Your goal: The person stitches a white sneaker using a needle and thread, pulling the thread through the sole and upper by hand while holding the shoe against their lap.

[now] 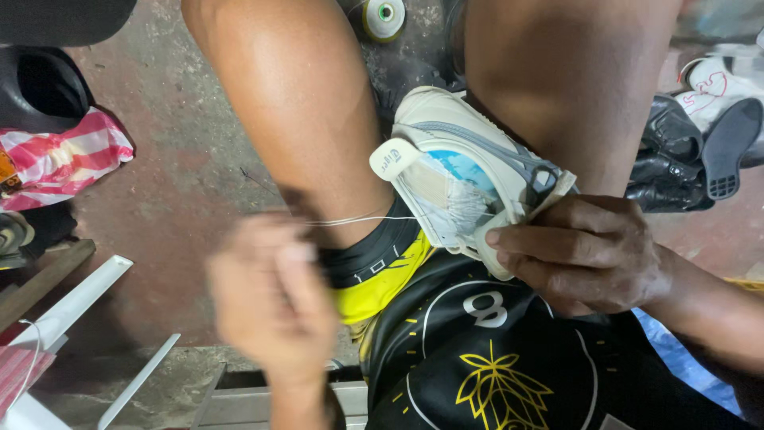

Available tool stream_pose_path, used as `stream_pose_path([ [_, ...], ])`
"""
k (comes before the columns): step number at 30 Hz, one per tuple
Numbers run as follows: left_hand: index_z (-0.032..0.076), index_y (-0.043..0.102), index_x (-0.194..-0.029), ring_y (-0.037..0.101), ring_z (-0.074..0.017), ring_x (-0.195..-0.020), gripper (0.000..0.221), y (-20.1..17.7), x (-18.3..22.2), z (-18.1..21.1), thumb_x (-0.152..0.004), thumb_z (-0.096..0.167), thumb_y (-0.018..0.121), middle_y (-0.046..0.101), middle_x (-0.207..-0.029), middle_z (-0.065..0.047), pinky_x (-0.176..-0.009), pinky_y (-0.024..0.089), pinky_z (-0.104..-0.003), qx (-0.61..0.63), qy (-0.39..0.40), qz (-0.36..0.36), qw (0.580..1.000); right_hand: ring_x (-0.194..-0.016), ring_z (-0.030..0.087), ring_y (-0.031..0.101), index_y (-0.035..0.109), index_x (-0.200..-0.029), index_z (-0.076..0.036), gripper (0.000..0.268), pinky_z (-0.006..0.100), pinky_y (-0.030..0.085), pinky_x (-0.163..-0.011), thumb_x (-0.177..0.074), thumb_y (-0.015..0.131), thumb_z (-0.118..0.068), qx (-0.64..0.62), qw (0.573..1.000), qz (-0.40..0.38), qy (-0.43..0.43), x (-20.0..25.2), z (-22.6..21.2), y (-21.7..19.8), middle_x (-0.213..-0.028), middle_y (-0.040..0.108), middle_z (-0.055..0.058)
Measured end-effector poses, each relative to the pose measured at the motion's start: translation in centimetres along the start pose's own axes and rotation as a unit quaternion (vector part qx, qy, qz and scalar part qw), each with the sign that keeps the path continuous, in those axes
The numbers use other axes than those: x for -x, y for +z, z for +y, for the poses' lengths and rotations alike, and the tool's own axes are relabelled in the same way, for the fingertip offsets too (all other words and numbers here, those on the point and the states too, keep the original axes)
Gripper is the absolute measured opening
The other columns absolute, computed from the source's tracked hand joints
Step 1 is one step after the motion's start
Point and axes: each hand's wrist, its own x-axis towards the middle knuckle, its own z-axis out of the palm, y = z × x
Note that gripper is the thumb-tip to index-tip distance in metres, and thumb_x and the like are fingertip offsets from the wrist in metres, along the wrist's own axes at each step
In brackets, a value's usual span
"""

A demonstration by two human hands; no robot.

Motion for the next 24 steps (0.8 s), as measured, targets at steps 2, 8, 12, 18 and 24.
stream_pose_path([
  [2,0.004,0.072,-0.113,0.069,-0.0219,-0.099,0.017,1.3,-0.4,2.9,-0.099,0.01,0.066,0.069,-0.119,-0.008,-0.083,0.057,-0.034,0.046,0.093,-0.116,0.988,-0.076,0.018,0.064,0.07,-0.095,-0.014,0.019,0.032,0.055,-0.061,-0.078,0.077,-0.006,0.0,1.0,0.003,-0.004,-0.2,-0.4,0.1,-0.119,0.067,-0.001],
  [8,0.004,0.071,-0.099,0.07,-0.0281,-0.09,0.013,4.2,-3.5,3.8,-0.093,0.016,0.071,0.065,-0.101,-0.011,-0.077,0.056,-0.04,0.069,0.158,-0.265,0.949,-0.078,0.021,0.065,0.067,-0.09,-0.008,0.015,0.034,0.056,-0.061,-0.08,0.077,-0.003,-0.026,0.999,0.014,-0.02,-0.1,-0.2,-0.3,-0.121,0.067,0.003],
  [12,0.007,0.071,-0.097,0.066,-0.027,-0.083,0.011,3.8,-3.5,3.8,-0.097,0.018,0.072,0.062,-0.094,-0.009,-0.076,0.054,-0.041,0.105,0.153,-0.286,0.94,-0.081,0.022,0.066,0.067,-0.091,-0.005,0.015,0.034,0.056,-0.062,-0.079,0.075,-0.006,-0.047,0.999,0.022,-0.007,0.9,0.0,-0.3,-0.124,0.065,0.005],
  [18,0.004,0.063,-0.09,0.06,-0.0127,-0.072,0.006,2.8,-3.8,3.3,-0.093,0.008,0.061,0.075,-0.111,-0.007,-0.059,0.047,-0.024,0.575,-0.229,-0.394,0.679,-0.087,0.023,0.065,0.067,-0.089,-0.009,0.019,0.036,0.057,-0.064,-0.076,0.074,-0.022,-0.094,0.995,0.011,-0.039,1.3,1.3,-0.2,-0.125,0.067,0.007],
  [24,-0.001,0.067,-0.1,0.07,-0.0384,-0.084,0.012,7.4,-2.5,4.9,-0.089,0.003,0.065,0.072,-0.094,-0.02,-0.075,0.055,-0.045,0.148,0.038,-0.271,0.95,-0.105,0.023,0.065,0.065,-0.093,-0.014,0.017,0.039,0.06,-0.083,-0.081,0.073,-0.022,-0.092,0.994,-0.005,-0.062,1.9,1.3,0.7,-0.134,0.064,0.005],
])
